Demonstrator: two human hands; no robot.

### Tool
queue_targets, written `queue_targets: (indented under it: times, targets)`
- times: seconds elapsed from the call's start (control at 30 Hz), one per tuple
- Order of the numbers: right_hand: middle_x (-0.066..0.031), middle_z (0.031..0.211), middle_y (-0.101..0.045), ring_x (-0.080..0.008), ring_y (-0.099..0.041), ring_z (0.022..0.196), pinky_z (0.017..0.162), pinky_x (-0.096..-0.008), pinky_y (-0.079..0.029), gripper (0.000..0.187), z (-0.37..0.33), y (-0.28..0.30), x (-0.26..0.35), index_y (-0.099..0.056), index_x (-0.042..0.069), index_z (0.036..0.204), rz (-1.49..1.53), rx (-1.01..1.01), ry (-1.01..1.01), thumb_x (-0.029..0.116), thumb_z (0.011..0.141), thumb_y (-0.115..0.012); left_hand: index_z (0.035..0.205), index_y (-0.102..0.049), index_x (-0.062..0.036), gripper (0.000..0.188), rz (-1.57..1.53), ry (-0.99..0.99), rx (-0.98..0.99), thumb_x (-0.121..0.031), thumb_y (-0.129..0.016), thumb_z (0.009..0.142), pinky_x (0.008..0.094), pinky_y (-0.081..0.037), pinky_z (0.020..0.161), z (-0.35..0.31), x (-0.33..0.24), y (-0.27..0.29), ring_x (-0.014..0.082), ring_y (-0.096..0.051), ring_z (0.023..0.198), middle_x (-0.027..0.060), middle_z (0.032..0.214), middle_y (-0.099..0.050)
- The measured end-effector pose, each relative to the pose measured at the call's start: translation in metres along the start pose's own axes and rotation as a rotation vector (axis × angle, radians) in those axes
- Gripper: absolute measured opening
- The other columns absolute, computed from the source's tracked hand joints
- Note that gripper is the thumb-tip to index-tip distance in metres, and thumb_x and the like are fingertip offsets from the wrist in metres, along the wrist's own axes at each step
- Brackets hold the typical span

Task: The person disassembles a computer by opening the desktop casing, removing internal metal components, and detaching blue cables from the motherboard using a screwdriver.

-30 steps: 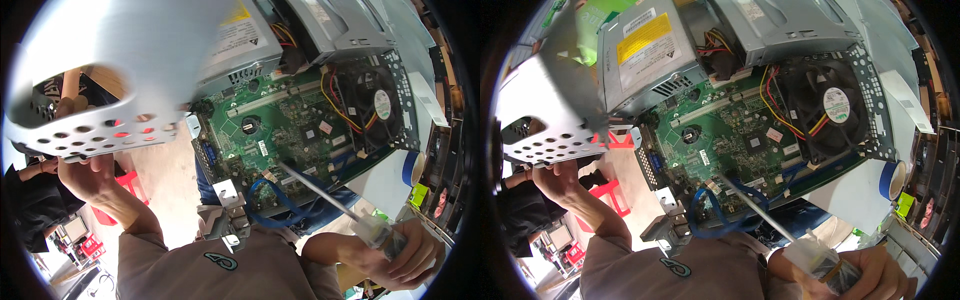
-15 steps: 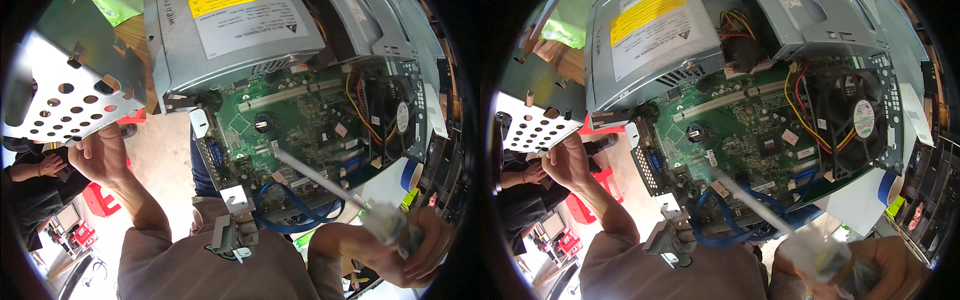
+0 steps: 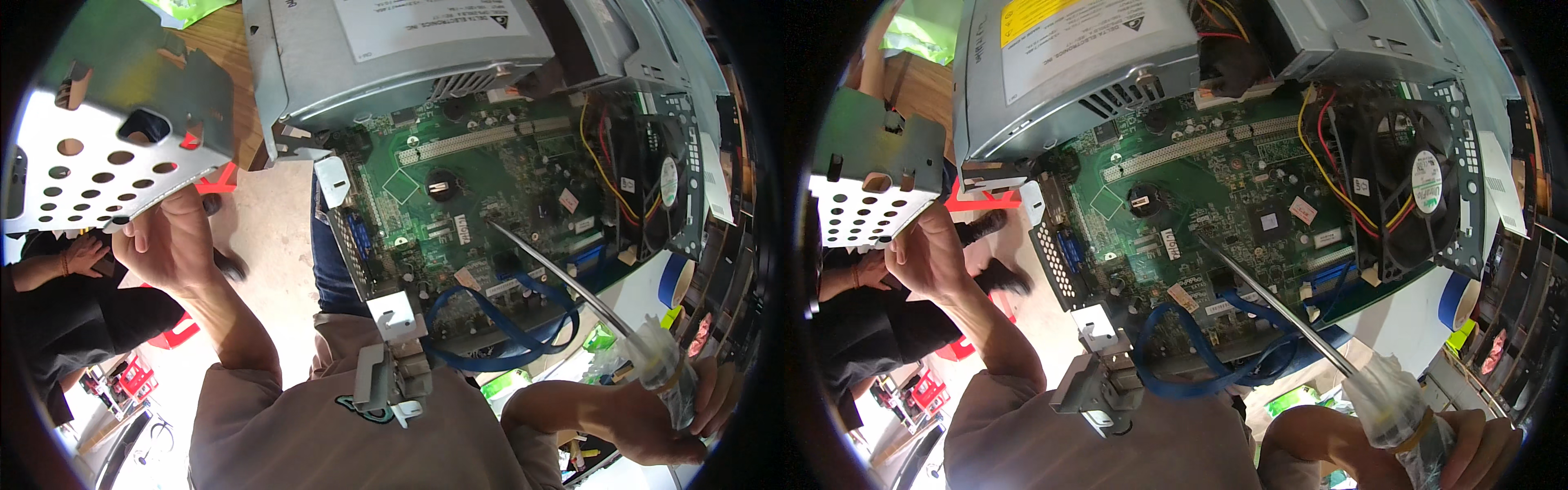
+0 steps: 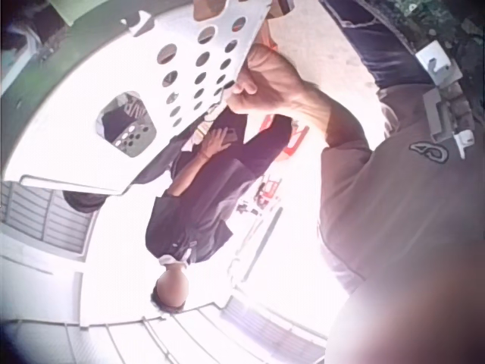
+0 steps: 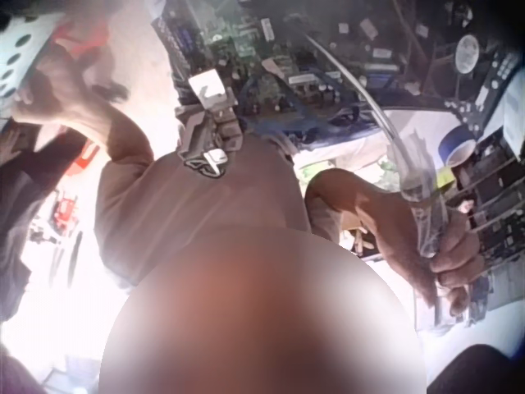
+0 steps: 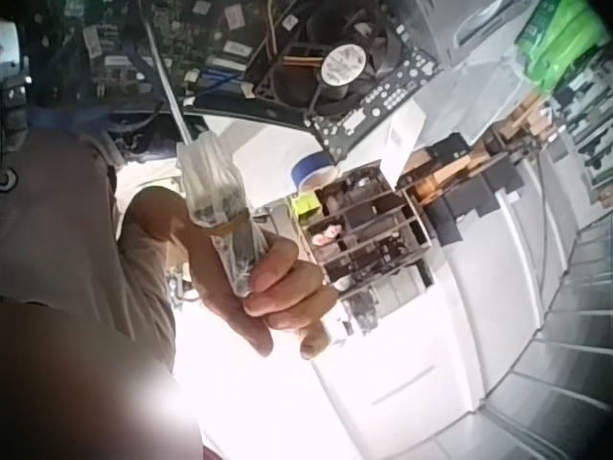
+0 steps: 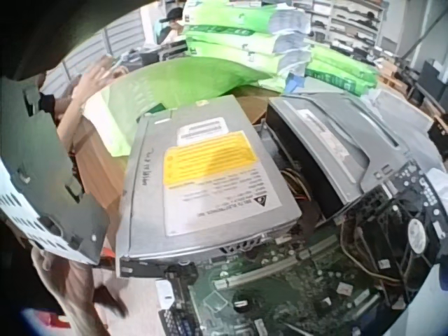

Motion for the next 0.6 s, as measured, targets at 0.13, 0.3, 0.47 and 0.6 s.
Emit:
queue_targets:
  times: [0.13,0.3,0.47,0.6]
  targets:
    - [-0.0081,0.082,-0.045,-0.0173,-0.047,0.074,0.078,-0.0289,-0.039,0.015,-0.004,-0.007,0.000,-0.046,0.007,0.075,0.611,0.090,-0.201,0.007,0.072,-0.061,0.108,-0.053,0.0031,0.025,0.049,0.025,0.068,0.001,-0.050,0.083,0.0426,-0.028,0.115,0.002,0.011,0.003,0.0059,-0.054,0.064,-0.0035,0.051,-0.044]
    - [-0.0061,0.082,-0.043,-0.0144,-0.045,0.071,0.071,-0.0238,-0.037,0.014,-0.033,-0.039,-0.029,-0.046,0.006,0.078,0.670,0.137,-0.390,0.005,0.074,-0.059,0.111,-0.050,-0.0004,0.030,0.010,0.055,0.096,0.003,-0.052,0.080,0.0409,-0.030,0.112,0.001,0.015,-0.009,0.0034,-0.052,0.062,-0.0049,0.053,-0.043]
    - [-0.0059,0.081,-0.038,-0.0163,-0.037,0.071,0.070,-0.0315,-0.035,0.014,-0.017,-0.002,-0.020,-0.044,0.003,0.078,0.173,0.138,-0.193,0.011,0.081,-0.055,0.107,-0.043,-0.0052,0.033,0.019,0.048,0.064,0.007,-0.051,0.078,0.0432,-0.032,0.109,0.002,0.022,-0.005,0.0015,-0.048,0.056,-0.0037,0.067,-0.045]
    - [-0.0153,0.085,-0.054,-0.0243,-0.058,0.091,0.095,-0.0402,-0.039,0.021,0.024,0.042,0.025,-0.056,-0.004,0.087,0.281,0.211,-0.294,0.016,0.084,-0.057,0.102,-0.045,-0.0076,0.028,0.039,0.064,0.083,0.009,-0.048,0.079,0.0477,-0.029,0.111,0.000,0.022,-0.007,0.0010,-0.046,0.051,-0.0030,0.076,-0.046]
Point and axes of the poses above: each hand's wrist, its own z-axis towards the middle knuckle, its own y-axis out of the back of the hand, x = y × z, the point moved 5 cm from there along z, towards the middle knuckle
